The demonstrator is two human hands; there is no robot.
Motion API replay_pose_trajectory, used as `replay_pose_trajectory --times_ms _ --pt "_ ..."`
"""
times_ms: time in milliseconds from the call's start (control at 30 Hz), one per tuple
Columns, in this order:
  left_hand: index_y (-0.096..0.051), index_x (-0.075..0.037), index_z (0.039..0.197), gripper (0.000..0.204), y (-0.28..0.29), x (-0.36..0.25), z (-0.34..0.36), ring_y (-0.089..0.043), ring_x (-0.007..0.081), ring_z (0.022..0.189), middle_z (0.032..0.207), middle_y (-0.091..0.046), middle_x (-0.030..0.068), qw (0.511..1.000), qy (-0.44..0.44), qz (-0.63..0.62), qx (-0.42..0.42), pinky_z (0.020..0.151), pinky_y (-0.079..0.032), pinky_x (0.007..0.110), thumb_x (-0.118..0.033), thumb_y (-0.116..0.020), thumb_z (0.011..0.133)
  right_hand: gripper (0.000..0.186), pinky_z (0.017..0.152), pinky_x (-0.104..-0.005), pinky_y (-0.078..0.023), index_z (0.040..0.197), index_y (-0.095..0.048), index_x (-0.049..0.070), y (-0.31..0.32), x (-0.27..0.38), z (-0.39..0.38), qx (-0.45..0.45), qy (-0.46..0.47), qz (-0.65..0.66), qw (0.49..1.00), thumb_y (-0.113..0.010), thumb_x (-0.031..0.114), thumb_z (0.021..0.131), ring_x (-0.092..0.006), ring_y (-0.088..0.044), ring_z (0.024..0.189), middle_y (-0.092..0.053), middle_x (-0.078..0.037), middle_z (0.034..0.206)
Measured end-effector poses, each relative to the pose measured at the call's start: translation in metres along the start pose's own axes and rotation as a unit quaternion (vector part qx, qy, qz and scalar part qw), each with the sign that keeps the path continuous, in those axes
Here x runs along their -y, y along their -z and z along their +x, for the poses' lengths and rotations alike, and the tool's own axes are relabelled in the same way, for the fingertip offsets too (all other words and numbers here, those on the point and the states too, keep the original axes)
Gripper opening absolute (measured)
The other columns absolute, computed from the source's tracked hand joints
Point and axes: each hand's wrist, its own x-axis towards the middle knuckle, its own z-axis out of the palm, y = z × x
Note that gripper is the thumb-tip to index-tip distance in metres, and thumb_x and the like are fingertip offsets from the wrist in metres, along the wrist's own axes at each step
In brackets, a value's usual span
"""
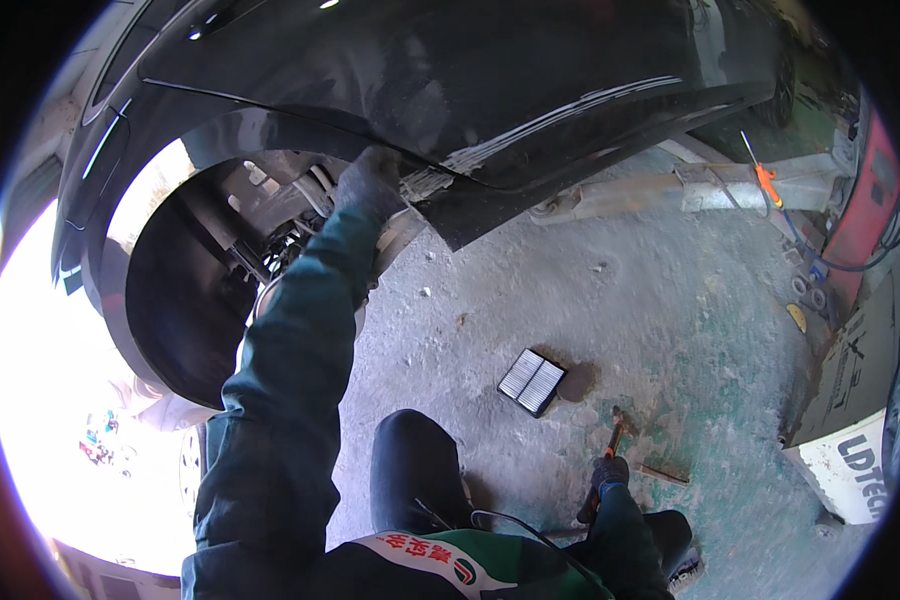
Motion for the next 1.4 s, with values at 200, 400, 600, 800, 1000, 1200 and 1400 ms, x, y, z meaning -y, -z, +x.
replay_pose_trajectory --times_ms 200,400,600,800,1000,1200,1400 --pt "-0.052 -0.007 0.138 0.056 -0.025 0.047 -0.032 -0.037 0.0397 0.14 0.148 -0.045 0.0181 0.953 -0.24 0.187 -0.011 0.115 -0.026 0.056 -0.026 -0.064 0.087 0.042 0.076 -0.0442 -0.055 0.098 -0.065 -0.002 -0.022 -0.017 0.027 0.022 -0.01 -0.019 1.0 -0.075 0.033 0.077 -0.0384 -0.07 0.088 -0.071 -0.022 0.089" --pt "-0.033 -0.011 0.154 0.078 -0.058 0.077 0.005 -0.024 0.0399 0.148 0.162 -0.025 0.0169 0.941 -0.286 0.184 0.005 0.12 -0.014 0.062 -0.036 -0.064 0.087 0.019 0.051 -0.0447 -0.049 0.087 -0.066 0.003 -0.02 -0.033 0.026 0.066 -0.086 0.203 0.973 -0.078 0.015 0.078 -0.0296 -0.063 0.055 -0.061 -0.012 0.063" --pt "-0.039 -0.021 0.153 0.072 -0.083 0.102 0.017 -0.028 0.0378 0.147 0.163 -0.026 0.01 0.932 -0.339 0.125 0.018 0.114 -0.019 0.068 -0.041 -0.062 0.088 0.015 0.041 -0.0439 -0.042 0.083 -0.066 0.004 -0.044 -0.031 -0.003 -0.14 -0.043 -0.132 0.98 -0.072 0.017 0.086 -0.0268 -0.057 0.045 -0.055 -0.008 0.056" --pt "-0.041 -0.017 0.152 0.064 -0.092 0.111 0.029 -0.03 0.0372 0.146 0.163 -0.027 0.0107 0.921 -0.379 0.079 0.054 0.11 -0.025 0.069 -0.037 -0.056 0.093 0.016 0.04 -0.0411 -0.04 0.087 -0.057 0.006 -0.057 0.046 -0.046 0.028 -0.209 0.377 0.902 -0.067 0.018 0.089 -0.0231 -0.054 0.046 -0.053 -0.007 0.058" --pt "-0.046 -0.015 0.149 0.061 -0.116 0.121 0.033 -0.032 0.0357 0.146 0.162 -0.03 0.0122 0.912 -0.41 0.036 0.006 0.11 -0.029 0.064 -0.037 -0.055 0.093 0.022 0.043 -0.0401 -0.044 0.095 -0.059 0.003 -0.058 0.13 -0.117 -0.035 -0.075 0.551 0.83 -0.065 0.024 0.089 -0.0235 -0.054 0.049 -0.055 -0.007 0.064" --pt "-0.054 -0.012 0.143 0.057 -0.127 0.125 0.034 -0.036 0.0342 0.144 0.158 -0.037 0.013 0.901 -0.432 -0.007 -0.028 0.111 -0.031 0.059 -0.037 -0.055 0.092 0.053 0.058 -0.0424 -0.053 0.128 -0.052 -0.001 -0.038 0.21 -0.175 0.015 0.305 0.585 0.751 -0.069 0.028 0.087 -0.0276 -0.062 0.063 -0.064 -0.014 0.08" --pt "-0.063 -0.01 0.132 0.05 -0.121 0.129 0.036 -0.038 0.0336 0.143 0.154 -0.044 0.013 0.89 -0.451 -0.064 -0.018 0.111 -0.03 0.059 -0.034 -0.061 0.087 0.025 0.042 -0.0391 -0.048 0.097 -0.056 0.007 0.009 0.31 -0.179 -0.148 0.099 0.561 0.809 -0.064 0.032 0.097 -0.0227 -0.058 0.048 -0.058 -0.006 0.065"
